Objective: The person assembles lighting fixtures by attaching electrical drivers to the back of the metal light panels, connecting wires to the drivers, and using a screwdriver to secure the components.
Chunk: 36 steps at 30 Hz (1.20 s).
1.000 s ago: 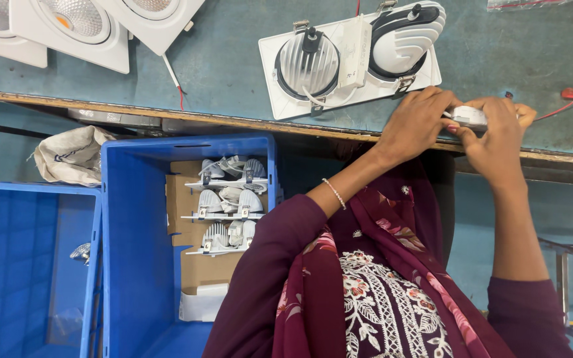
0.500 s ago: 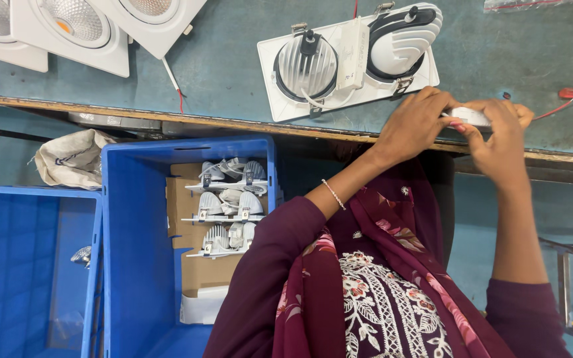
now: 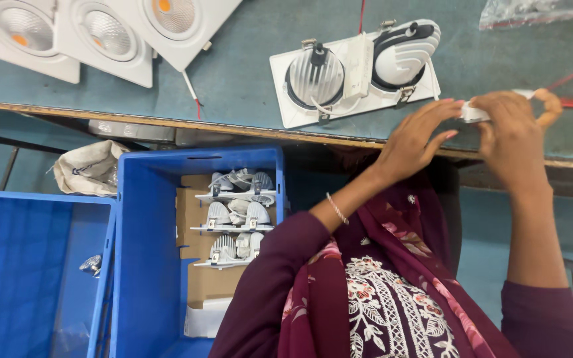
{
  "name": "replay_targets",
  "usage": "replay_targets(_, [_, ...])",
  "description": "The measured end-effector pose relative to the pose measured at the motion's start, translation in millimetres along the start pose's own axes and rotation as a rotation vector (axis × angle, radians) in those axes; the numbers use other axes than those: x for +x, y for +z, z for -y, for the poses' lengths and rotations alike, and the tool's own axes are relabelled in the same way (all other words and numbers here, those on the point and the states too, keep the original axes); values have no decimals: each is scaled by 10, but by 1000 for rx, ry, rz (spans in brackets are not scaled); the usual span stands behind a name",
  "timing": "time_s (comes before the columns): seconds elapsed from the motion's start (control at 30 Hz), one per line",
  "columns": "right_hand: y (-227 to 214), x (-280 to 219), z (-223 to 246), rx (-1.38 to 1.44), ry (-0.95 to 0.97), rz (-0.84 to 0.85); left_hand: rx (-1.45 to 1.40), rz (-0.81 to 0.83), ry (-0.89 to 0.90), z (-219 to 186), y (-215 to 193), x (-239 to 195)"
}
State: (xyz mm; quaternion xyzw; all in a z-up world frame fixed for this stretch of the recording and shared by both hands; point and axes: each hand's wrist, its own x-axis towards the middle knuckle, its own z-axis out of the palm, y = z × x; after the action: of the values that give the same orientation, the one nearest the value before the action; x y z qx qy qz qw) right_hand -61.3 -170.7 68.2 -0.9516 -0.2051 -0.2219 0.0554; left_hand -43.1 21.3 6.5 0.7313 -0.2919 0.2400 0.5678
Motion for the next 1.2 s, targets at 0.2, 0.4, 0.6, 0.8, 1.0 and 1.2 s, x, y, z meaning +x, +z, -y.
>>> replay_targets(0.2, [-409,677,249,-142,-275,-158,254,-265,-131,-248,-523,-295])
replay_targets(0.4, [-298,1456,714,-66,-674,-109,572,-279,-242,-109,-909,-374])
replay_targets(0.6, [245,1578,762,280,-616,60,706,-171,-259,-57,-891,-314])
replay_targets(0.8, [405,1022,661,491,-152,-256,646,-275,-237,70,-811,-416])
replay_targets(1.0, [689,571,746,522,-87,-211,503,-235,-309,-127,-772,-581])
replay_targets(1.2, [657,571,683,537,-184,-97,844,-224,-252,-215,-953,-381])
